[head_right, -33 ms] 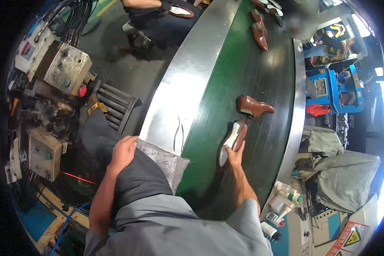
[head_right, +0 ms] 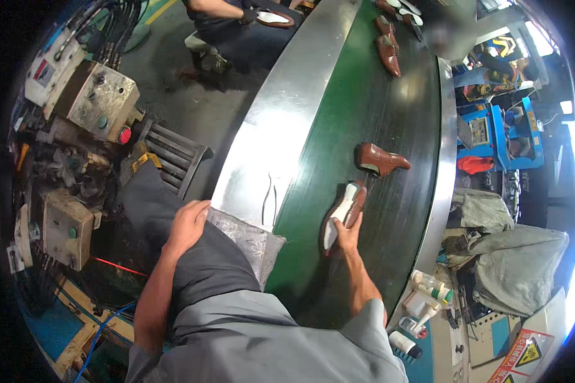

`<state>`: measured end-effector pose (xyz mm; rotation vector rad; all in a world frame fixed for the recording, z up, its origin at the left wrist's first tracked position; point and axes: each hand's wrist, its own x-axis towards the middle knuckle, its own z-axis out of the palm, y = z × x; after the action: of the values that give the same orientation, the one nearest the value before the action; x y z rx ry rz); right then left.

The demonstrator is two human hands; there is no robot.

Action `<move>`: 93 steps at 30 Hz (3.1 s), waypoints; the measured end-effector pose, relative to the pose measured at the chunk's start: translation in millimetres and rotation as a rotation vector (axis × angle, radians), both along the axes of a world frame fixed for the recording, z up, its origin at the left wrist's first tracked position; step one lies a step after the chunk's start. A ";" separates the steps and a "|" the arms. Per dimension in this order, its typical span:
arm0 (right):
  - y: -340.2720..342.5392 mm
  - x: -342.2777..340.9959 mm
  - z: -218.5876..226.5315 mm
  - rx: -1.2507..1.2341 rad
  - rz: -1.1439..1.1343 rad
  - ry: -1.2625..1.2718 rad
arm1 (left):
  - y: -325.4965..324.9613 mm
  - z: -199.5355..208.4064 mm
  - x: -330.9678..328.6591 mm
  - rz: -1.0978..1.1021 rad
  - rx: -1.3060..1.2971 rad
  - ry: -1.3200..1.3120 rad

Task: Operating a specialized lasting machine to shape and attach shoe uppers in a factory setting.

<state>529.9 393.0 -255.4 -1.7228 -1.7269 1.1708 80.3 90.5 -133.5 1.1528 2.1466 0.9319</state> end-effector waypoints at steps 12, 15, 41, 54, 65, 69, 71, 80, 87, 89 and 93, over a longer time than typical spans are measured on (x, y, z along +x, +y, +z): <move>-145.1 -296.6 186.4 -0.374 1.039 0.166 | -18.2 94.8 -64.0 0.073 0.466 0.151; -169.1 -351.6 171.3 -0.189 1.286 0.170 | -81.0 113.5 -84.3 0.223 0.462 0.386; -276.7 -425.1 123.9 0.336 1.455 0.568 | -172.3 156.4 -11.5 0.540 0.538 0.098; -239.0 -415.9 246.7 0.695 1.786 0.126 | -171.4 28.1 -136.4 0.969 0.658 -0.887; -225.4 -416.3 202.2 0.765 1.920 -0.092 | -155.3 -2.4 -152.2 0.863 0.172 0.242; -225.5 -423.2 197.8 0.729 1.938 -0.102 | -161.1 -8.9 -155.8 0.831 0.072 0.311; -223.3 -427.7 198.5 0.711 1.956 -0.116 | -162.4 -8.6 -157.2 0.837 0.003 0.261; -205.8 -437.3 213.2 0.539 1.642 0.044 | -281.3 14.5 -277.9 1.122 0.721 0.062; -205.2 -504.4 287.7 0.715 1.515 0.089 | -236.6 137.4 -389.1 0.977 1.023 -0.961; -219.1 -536.1 308.3 0.757 1.526 0.137 | -243.5 143.9 -398.9 1.033 0.986 -0.948; -251.9 -600.6 345.9 0.867 1.585 0.229 | -266.9 166.9 -363.5 0.937 0.965 -0.917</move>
<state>-70.7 141.1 90.6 0.4930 -2.7393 0.6807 -283.2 -176.4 33.4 -0.1894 1.3210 2.4430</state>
